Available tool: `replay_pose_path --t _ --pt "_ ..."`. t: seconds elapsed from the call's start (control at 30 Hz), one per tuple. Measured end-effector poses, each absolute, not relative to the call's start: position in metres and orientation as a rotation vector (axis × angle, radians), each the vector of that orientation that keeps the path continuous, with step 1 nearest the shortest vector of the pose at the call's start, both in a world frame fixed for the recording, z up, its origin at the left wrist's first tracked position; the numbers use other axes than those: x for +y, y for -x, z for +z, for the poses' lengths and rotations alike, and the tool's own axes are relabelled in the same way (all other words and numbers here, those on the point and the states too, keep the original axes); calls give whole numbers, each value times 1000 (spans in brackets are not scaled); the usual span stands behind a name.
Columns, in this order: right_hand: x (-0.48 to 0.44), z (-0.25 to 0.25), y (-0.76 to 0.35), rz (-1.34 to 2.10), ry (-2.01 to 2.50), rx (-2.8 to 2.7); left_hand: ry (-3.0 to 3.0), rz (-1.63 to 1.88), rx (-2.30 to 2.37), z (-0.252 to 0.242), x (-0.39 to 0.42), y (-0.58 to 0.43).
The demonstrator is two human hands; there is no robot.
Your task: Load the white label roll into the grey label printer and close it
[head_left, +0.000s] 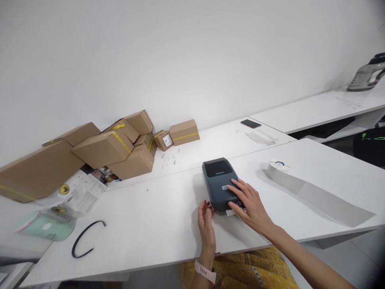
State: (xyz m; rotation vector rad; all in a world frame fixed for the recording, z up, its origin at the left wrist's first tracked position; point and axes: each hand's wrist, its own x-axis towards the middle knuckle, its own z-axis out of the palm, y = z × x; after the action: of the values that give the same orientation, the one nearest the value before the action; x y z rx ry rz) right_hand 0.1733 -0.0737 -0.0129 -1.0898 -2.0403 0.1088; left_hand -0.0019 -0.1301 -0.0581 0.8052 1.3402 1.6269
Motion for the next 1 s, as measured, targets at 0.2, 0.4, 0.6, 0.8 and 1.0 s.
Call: replay_pose_path --t 0.2,0.4,0.6,0.8,1.0 --pt "-73 13 -182 186 1002 -1949 -955 1565 1358 -28 -140 -13" --pt "-42 46 -179 208 910 -1966 -1074 1580 1376 -14 -122 -17" --pt "7 75 -158 73 885 -1773 -1280 1594 1623 -9 -69 0" --pt "63 123 -135 208 1147 -1632 -1328 1274 1870 12 -22 12" --pt "86 146 -135 372 1167 -1596 -1458 1108 2024 13 -5 8"
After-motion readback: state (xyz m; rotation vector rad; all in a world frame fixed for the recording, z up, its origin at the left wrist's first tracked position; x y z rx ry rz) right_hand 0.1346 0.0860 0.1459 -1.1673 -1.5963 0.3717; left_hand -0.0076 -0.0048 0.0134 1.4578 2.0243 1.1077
